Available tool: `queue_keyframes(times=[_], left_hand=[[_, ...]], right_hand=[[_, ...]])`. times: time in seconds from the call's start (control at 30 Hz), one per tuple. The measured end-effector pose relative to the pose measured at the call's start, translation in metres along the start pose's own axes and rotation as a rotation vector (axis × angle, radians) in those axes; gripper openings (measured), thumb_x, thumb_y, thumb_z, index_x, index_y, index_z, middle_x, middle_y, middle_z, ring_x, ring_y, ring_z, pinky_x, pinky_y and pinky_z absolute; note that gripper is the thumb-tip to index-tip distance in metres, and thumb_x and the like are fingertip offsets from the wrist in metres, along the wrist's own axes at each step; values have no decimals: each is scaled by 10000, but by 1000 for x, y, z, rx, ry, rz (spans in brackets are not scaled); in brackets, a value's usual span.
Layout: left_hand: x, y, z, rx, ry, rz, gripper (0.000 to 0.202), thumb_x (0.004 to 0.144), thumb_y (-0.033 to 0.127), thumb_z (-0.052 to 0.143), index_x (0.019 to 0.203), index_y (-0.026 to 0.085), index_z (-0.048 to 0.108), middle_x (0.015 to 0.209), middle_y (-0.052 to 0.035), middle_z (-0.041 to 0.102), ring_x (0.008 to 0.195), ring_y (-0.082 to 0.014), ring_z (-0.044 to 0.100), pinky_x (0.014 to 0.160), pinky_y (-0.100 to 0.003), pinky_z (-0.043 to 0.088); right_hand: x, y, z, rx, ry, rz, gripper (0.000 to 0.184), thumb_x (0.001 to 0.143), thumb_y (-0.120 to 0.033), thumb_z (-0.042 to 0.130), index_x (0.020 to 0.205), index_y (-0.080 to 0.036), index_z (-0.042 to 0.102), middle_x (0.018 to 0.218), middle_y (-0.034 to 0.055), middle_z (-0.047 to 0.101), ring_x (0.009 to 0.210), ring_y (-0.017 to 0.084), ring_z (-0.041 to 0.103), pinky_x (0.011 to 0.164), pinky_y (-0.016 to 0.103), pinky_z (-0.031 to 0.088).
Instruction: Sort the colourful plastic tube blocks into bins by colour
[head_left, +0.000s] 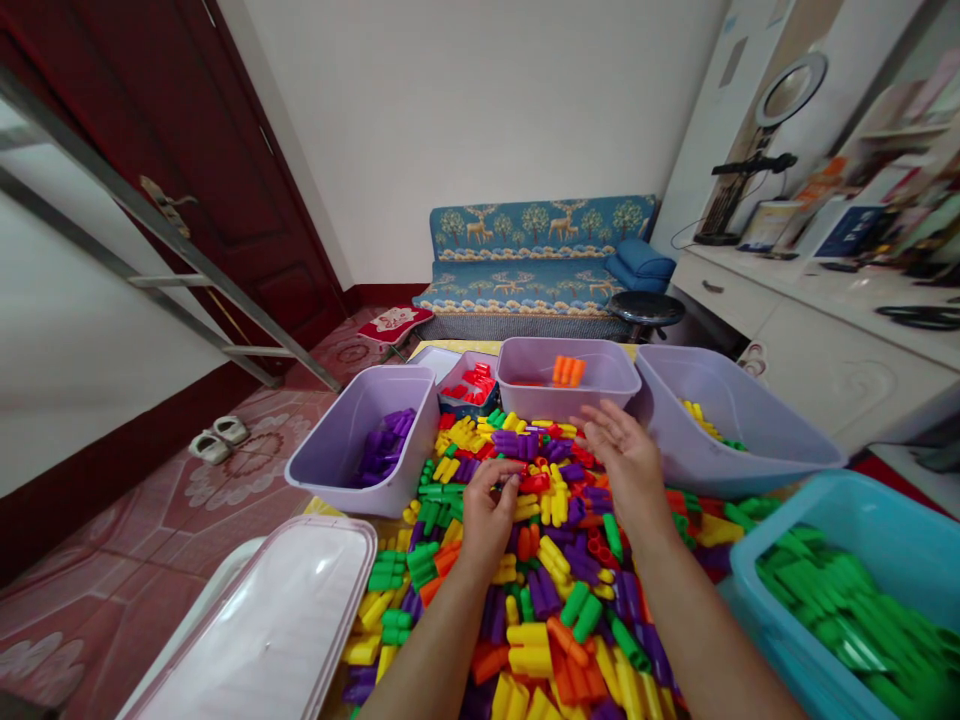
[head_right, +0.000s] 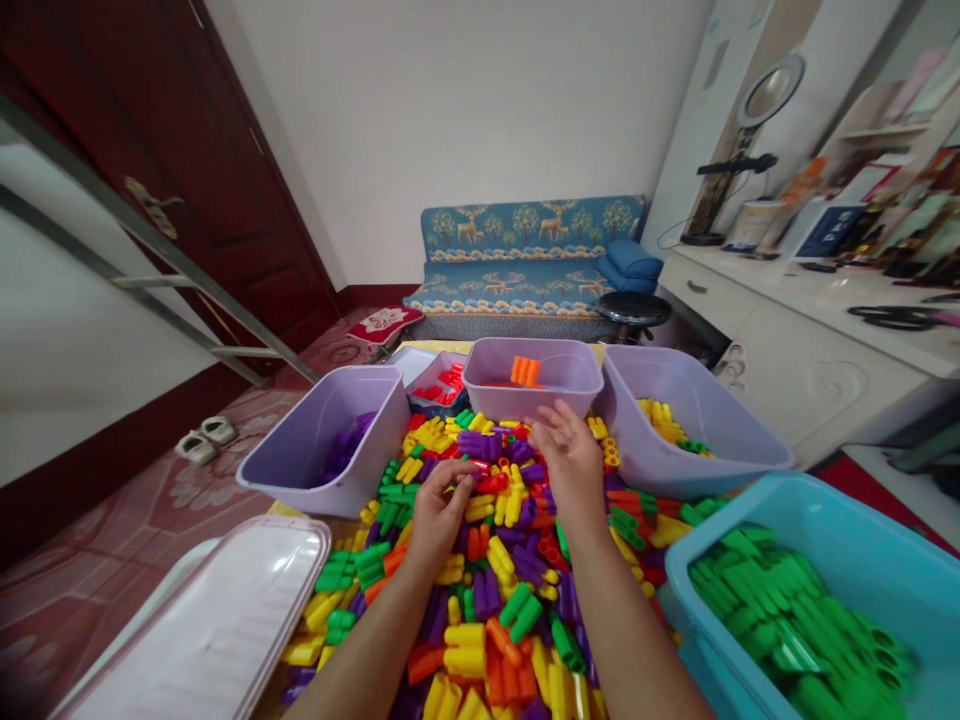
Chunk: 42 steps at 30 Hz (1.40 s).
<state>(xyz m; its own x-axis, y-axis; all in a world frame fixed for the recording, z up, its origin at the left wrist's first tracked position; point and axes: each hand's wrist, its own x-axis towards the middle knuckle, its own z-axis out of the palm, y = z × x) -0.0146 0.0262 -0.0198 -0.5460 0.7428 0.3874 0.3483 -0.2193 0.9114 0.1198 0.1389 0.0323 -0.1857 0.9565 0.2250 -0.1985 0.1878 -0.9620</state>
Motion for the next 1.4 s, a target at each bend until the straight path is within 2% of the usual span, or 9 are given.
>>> queue_keyframes(times=[0.17,0.33,0.43,0.6,0.8,0.9,1.03,1.2,1.4], left_hand=[[1,0,0,34,38,5,159,834,201,572,922,198,704,922,-48,653,856,-181,585,800,-300,456],[1,-5,1,59,32,-5,194,827,179,567,978,194,687,947,-52,638,830,-169,576,805,-301,452],[1,-7,2,53,29,-20,224,822,175,568,1016,191,678,964,-54,635,797,-156,565,799,-300,458],[0,-10,3,-15,20,-90,373,830,224,584,1201,189,610,1106,-88,628,860,-168,579,830,-315,475],[-1,-11,4,-38,-55,-82,478,828,277,606,1299,225,546,1162,-88,622,838,-174,581,853,-350,476],[-1,-9,3,-37,-53,-63,446,807,248,616,1251,220,589,1090,-76,639,860,-186,581,875,-358,466],[0,-6,4,-57,-66,-108,422,803,222,605,1225,204,602,1026,-74,658,839,-189,591,832,-340,481],[-1,-2,3,-77,-76,-99,369,840,267,587,1203,200,608,1095,-81,657,923,-201,597,862,-334,472],[-3,2,1,-28,-146,-60,428,868,342,575,1276,214,562,1056,-76,661,864,-195,600,818,-330,477]], right_hand=[[0,31,4,-461,-185,-112,301,775,-264,568,1045,-166,657,1097,115,673,994,233,636,822,408,543],[1,45,26,-776,-427,-309,562,718,-45,507,1262,-178,562,1328,100,552,1261,215,471,1083,421,360],[1,45,31,-898,-492,-278,527,734,-44,526,1240,-181,579,1252,114,582,1169,213,539,1012,380,414],[-3,38,24,-946,-458,-191,198,753,-106,579,904,-187,679,889,51,651,773,164,627,730,290,486],[-24,22,16,-678,-441,-215,135,805,-170,501,778,-191,631,801,26,650,762,168,620,731,297,488],[-31,23,15,-672,-399,-262,194,788,-150,489,893,-200,645,964,57,649,902,190,621,818,338,494],[-35,31,18,-791,-447,-291,556,749,-114,512,1294,-226,516,1336,87,529,1199,228,520,992,401,430],[-38,29,23,-895,-481,-234,594,748,-89,496,1328,-215,508,1200,100,639,1096,250,593,966,420,449],[-44,26,13,-819,-476,-288,627,774,-110,497,1385,-239,435,1262,86,602,1156,236,561,988,413,442]])
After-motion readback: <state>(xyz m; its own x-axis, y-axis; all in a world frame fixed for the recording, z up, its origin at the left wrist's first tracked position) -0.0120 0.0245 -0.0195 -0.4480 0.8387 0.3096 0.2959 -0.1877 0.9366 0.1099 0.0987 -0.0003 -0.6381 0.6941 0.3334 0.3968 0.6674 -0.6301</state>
